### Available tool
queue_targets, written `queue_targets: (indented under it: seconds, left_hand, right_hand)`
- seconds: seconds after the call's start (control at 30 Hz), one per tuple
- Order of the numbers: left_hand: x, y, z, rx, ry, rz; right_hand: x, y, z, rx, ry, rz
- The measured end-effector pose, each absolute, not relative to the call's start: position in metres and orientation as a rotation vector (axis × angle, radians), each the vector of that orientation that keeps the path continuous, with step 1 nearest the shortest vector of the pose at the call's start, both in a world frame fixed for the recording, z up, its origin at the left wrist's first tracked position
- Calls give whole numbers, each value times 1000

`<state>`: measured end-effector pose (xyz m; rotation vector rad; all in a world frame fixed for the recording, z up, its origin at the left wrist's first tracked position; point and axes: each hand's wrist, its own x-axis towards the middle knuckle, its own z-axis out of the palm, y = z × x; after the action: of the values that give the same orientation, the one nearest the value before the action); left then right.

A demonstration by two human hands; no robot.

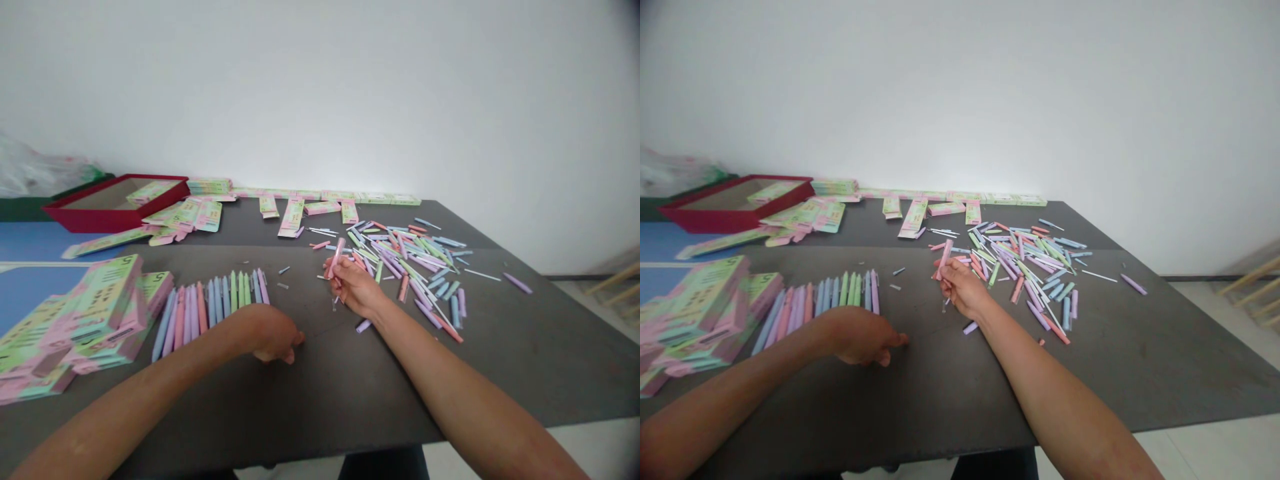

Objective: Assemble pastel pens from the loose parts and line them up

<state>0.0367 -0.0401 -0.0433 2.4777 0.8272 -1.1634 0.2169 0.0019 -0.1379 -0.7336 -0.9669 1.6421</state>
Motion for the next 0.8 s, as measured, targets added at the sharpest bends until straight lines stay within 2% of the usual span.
queue_targets:
  seconds: [0.4,0.57,0.8]
  left_hand:
    - [40,-43,-45,2463,817,-1173]
    - [38,-45,-45,2474,823,-1159]
    - [40,-48,-41,2500,837,-1167]
  right_hand:
    - [218,3,-135,-1316,-2067,597]
    - [212,1,-129,-1275,-1975,568]
    - [222,12,-136,-1219,-1690,823]
